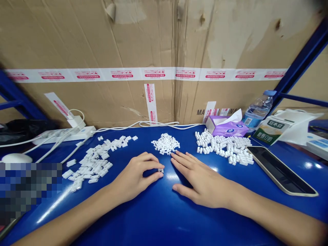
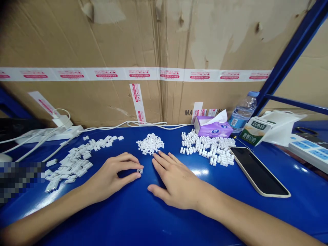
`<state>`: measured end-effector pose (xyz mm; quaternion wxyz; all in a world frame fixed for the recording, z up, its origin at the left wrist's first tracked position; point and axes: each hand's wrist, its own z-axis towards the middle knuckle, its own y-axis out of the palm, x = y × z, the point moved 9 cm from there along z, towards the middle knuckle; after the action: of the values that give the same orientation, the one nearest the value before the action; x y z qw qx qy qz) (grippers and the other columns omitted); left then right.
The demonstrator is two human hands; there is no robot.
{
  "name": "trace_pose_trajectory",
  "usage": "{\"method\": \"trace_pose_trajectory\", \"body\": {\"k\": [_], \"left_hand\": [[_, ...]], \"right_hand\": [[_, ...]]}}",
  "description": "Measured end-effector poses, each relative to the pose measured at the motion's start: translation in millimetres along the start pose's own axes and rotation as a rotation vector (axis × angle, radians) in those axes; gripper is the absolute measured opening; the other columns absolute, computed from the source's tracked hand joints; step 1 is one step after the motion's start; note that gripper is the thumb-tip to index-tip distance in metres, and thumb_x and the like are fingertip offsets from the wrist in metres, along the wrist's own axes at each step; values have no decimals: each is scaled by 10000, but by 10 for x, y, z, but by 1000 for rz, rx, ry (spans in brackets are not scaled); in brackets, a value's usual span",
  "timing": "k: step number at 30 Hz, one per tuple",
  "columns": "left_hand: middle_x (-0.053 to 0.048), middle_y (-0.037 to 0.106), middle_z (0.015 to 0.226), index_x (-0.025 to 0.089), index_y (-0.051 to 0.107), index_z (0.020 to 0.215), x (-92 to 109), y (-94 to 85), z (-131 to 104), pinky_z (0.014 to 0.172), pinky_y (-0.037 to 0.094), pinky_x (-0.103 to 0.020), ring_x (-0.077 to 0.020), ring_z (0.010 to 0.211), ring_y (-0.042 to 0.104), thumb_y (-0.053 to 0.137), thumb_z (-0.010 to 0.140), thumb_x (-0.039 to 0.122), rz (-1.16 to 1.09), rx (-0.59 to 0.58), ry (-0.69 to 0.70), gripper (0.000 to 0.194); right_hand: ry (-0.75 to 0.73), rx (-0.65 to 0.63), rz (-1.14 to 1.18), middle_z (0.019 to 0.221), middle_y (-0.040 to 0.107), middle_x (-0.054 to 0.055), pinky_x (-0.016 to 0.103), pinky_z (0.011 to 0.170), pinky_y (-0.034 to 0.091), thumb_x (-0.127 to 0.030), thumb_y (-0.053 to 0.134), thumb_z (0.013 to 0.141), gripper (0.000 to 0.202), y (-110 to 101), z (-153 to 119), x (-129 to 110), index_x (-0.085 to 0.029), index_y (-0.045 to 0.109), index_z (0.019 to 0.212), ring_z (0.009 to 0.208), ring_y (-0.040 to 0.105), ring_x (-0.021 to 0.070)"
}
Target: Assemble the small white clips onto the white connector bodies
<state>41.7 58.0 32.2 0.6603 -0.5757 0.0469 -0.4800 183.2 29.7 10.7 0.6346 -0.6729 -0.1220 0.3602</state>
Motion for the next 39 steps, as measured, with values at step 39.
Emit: {"method": "trace_pose_trajectory", "body": {"k": [39], "left_hand": [[-31, 662, 1043, 243, 757, 1073, -194, 17, -9, 753, 539, -334, -183, 820, 634, 643, 930, 390, 41, 18, -194, 235]], "right_hand": [[-8, 352, 64, 1087, 712, 125, 415, 917, 531, -266, 587, 956, 357, -405, 80, 269, -113, 673, 1267, 1009, 632, 250]]}}
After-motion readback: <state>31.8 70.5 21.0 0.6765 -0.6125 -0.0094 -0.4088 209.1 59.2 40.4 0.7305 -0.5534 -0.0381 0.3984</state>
